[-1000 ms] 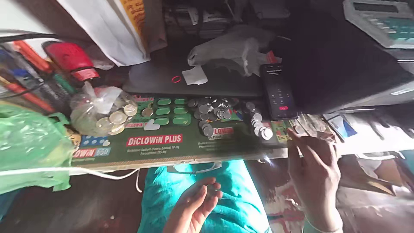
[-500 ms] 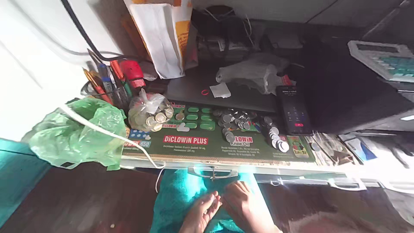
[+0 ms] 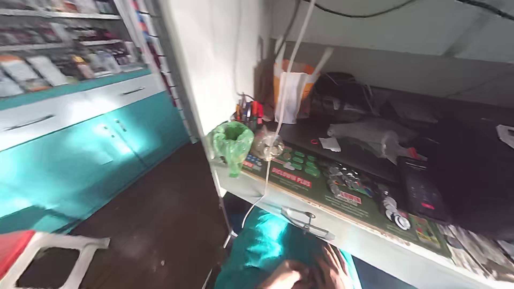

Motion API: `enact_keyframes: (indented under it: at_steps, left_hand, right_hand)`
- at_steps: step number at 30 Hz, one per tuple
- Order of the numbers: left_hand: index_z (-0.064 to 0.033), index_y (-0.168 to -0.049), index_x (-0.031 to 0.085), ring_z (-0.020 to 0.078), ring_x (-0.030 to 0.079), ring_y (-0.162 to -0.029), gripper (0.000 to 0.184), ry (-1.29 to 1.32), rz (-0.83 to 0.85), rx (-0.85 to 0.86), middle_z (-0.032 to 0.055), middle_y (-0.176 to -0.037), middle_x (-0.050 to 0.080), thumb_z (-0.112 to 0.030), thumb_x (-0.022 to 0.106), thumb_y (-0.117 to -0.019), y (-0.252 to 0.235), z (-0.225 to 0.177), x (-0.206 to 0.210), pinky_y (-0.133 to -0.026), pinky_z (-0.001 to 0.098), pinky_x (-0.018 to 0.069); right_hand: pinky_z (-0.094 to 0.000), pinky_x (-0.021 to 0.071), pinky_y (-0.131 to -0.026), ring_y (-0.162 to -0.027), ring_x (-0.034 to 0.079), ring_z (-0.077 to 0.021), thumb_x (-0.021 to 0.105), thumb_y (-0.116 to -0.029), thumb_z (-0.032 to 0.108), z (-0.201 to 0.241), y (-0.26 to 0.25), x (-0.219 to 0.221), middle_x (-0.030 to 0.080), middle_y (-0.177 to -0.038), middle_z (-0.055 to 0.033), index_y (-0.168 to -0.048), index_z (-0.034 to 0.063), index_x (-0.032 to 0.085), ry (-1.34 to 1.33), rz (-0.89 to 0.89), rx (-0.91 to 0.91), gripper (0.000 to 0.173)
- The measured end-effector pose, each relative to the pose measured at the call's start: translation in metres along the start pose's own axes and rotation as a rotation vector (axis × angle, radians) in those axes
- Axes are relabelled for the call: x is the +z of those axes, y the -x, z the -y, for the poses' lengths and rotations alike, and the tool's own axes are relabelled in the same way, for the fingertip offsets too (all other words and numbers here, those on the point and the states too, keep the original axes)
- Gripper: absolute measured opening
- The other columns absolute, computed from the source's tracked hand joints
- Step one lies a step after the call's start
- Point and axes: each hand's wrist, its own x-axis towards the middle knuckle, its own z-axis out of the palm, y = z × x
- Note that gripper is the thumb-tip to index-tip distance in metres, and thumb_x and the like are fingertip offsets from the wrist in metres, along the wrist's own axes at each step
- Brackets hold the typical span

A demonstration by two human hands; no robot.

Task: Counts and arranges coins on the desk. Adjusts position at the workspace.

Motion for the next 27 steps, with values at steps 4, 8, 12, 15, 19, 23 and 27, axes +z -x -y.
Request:
enact_keyframes:
  at_steps: [4, 8, 12, 15, 19, 23, 27]
  left_hand:
    - [0.0042, -0.128, 0.061, 0.0152, 0.067, -0.107, 0.030, -0.069, 0.022, 0.047, 0.0127, -0.120, 0.068, -0.012, 0.056, -0.1039, 0.011, 0.007, 0.000, -0.099, 0.0351, 0.0543]
    - [0.0053, -0.128, 0.061, 0.0167, 0.067, -0.108, 0.029, -0.062, 0.019, 0.072, 0.0141, -0.121, 0.067, -0.009, 0.054, -0.1039, 0.025, 0.017, 0.000, -0.099, 0.0359, 0.0544]
    - [0.0081, -0.125, 0.062, 0.0190, 0.067, -0.107, 0.028, -0.027, 0.011, 0.170, 0.0162, -0.119, 0.068, -0.005, 0.052, -0.1029, 0.039, 0.028, 0.003, -0.097, 0.0370, 0.0553]
    - [0.0086, -0.129, 0.057, 0.0181, 0.066, -0.112, 0.029, 0.046, 0.056, 0.184, 0.0157, -0.127, 0.064, -0.002, 0.048, -0.1036, 0.052, 0.028, 0.008, -0.099, 0.0354, 0.0550]
    - [0.0098, -0.129, 0.056, 0.0167, 0.066, -0.109, 0.029, 0.051, 0.028, 0.152, 0.0157, -0.124, 0.064, 0.001, 0.048, -0.1031, 0.070, 0.032, 0.016, -0.097, 0.0337, 0.0551]
    - [0.0086, -0.127, 0.059, 0.0177, 0.065, -0.112, 0.029, -0.043, 0.045, 0.147, 0.0150, -0.124, 0.066, -0.006, 0.049, -0.1050, 0.070, 0.027, 0.017, -0.101, 0.0357, 0.0524]
    - [0.0053, -0.130, 0.056, 0.0158, 0.067, -0.109, 0.029, 0.072, 0.094, 0.128, 0.0098, -0.122, 0.066, -0.008, 0.049, -0.1062, 0.065, 0.019, 0.016, -0.100, 0.0341, 0.0540]
  right_hand:
    - [-0.0615, 0.0220, -0.123, -0.145, 0.042, -0.0413, 0.057, -0.1003, 0.026, 0.005, 0.007, -0.002, 0.058, -0.146, -0.0204, -0.123, 0.0111, 0.075, 0.021, -0.025, -0.057, 0.033]
    - [-0.0592, 0.0215, -0.124, -0.146, 0.042, -0.0400, 0.056, -0.1009, 0.025, 0.013, 0.020, -0.006, 0.058, -0.147, -0.0184, -0.122, 0.0105, 0.076, 0.014, -0.035, -0.109, 0.032]
    - [-0.0606, 0.0203, -0.124, -0.146, 0.042, -0.0407, 0.053, -0.1027, 0.025, 0.020, 0.031, -0.010, 0.057, -0.147, -0.0184, -0.124, 0.0112, 0.075, 0.022, -0.034, -0.145, 0.033]
    - [-0.0610, 0.0200, -0.124, -0.146, 0.042, -0.0422, 0.053, -0.1031, 0.023, 0.025, 0.038, -0.015, 0.057, -0.147, -0.0199, -0.124, 0.0090, 0.075, 0.017, -0.023, -0.151, 0.033]
    - [-0.0591, 0.0245, -0.123, -0.141, 0.048, -0.0420, 0.054, -0.1022, 0.020, 0.024, 0.050, -0.012, 0.062, -0.141, -0.0191, -0.117, 0.0071, 0.077, -0.042, -0.065, -0.171, 0.030]
    - [-0.0549, 0.0486, -0.104, -0.114, 0.066, -0.0415, 0.056, -0.0996, 0.007, 0.035, 0.059, -0.020, 0.072, -0.116, -0.0231, -0.113, -0.0023, 0.076, -0.187, -0.247, -0.117, 0.025]
    - [-0.0486, 0.0574, -0.087, -0.091, 0.073, -0.0331, 0.062, -0.0961, 0.012, 0.036, 0.056, -0.028, 0.076, -0.094, -0.0163, -0.108, 0.0019, 0.079, -0.198, -0.428, -0.065, 0.022]
